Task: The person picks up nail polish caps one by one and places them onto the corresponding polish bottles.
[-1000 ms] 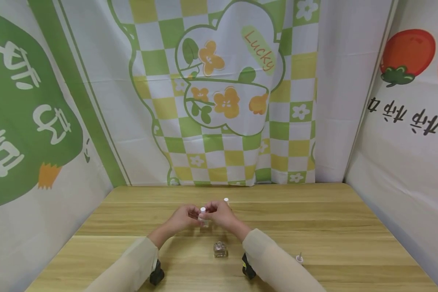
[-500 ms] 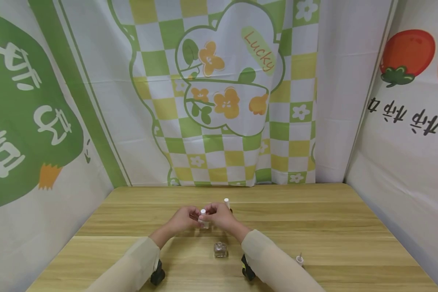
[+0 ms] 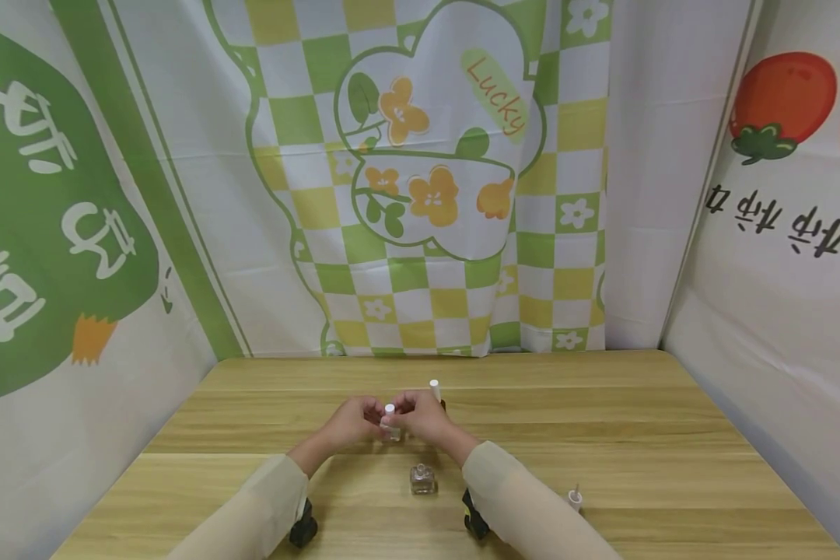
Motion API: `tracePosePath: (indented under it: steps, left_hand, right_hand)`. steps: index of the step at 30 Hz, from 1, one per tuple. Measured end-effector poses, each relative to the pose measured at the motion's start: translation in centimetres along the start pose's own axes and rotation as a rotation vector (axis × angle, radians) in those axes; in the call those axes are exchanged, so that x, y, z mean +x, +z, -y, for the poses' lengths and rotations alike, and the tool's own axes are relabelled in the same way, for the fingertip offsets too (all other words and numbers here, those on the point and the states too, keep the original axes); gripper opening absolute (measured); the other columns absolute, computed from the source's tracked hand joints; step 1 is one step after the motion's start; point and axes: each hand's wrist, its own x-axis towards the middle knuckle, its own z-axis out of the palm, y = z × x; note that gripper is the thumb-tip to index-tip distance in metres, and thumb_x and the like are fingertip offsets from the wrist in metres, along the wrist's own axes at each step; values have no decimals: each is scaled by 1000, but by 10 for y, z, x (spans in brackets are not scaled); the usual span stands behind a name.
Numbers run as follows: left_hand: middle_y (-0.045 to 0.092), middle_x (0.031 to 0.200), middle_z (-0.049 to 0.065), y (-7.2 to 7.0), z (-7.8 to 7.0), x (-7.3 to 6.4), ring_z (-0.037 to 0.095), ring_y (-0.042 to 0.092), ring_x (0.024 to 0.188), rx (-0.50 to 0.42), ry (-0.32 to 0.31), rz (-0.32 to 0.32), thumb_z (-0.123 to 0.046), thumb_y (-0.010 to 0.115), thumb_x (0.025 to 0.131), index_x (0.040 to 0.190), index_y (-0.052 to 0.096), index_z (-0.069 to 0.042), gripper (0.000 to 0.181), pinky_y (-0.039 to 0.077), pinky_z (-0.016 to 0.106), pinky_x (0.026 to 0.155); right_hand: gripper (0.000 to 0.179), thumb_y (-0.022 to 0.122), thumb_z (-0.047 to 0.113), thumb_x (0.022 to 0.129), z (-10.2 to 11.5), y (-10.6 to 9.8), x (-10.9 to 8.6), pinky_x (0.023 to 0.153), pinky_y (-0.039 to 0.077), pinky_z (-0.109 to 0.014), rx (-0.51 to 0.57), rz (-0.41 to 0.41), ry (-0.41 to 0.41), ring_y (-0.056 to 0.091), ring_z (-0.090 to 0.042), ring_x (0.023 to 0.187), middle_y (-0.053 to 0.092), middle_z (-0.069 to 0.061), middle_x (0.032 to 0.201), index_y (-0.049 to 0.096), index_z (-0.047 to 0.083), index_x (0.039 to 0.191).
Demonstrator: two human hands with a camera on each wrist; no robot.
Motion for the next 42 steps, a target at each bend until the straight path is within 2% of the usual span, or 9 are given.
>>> tracePosePath:
  steps: [5,11,18,22,26,34,42]
  left_hand:
    - [65,90,3,0,3,0,18,61,86,4,3,3,0,77,77,99,65,0,26,53,34,78]
    - [65,89,2,0,3,1,17,60,85,7,2,-2,0,78,76,99,65,0,26,53,33,77]
    - [63,89,3,-1,4,1,18,59,85,5,-9,3,-1,77,76,98,64,0,26,53,34,75]
    - [64,89,3,-1,5,1,18,60,85,1,-13,2,0,78,76,98,63,-1,26,53,34,76]
    - [64,90,3,-1,5,1,18,60,86,2,-14,8,0,77,77,99,63,-1,26,54,34,77]
    - [64,91,3,0,4,1,18,60,86,-7,-15,12,2,76,78,98,64,0,24,54,33,75]
    - [65,89,3,0,4,3,17,61,85,-15,5,13,3,77,75,98,65,0,26,54,32,74]
  right_hand:
    - [17,71,5,87,0,1,0,78,52,-52,6,0,4,58,-15,77,66,-11,89,64,-6,98]
    - [20,74,10,86,0,0,-1,74,54,-42,-1,-7,15,59,-14,78,65,-6,88,65,-2,99]
    - [20,70,3,87,31,-1,-19,77,52,-50,24,10,-7,59,-14,77,65,-14,91,62,-9,101]
    - [20,70,4,88,35,0,-21,77,52,-49,25,13,1,58,-13,77,65,-13,91,62,-9,101]
    - [19,69,4,88,30,1,-17,75,52,-50,30,14,9,58,-13,75,65,-14,90,62,-9,101]
    - [20,72,7,87,-3,3,0,72,53,-45,27,7,8,58,-13,76,65,-7,89,64,-5,101]
    - [21,75,9,85,-6,3,3,73,53,-37,31,9,19,60,-16,81,65,-5,89,65,-1,100]
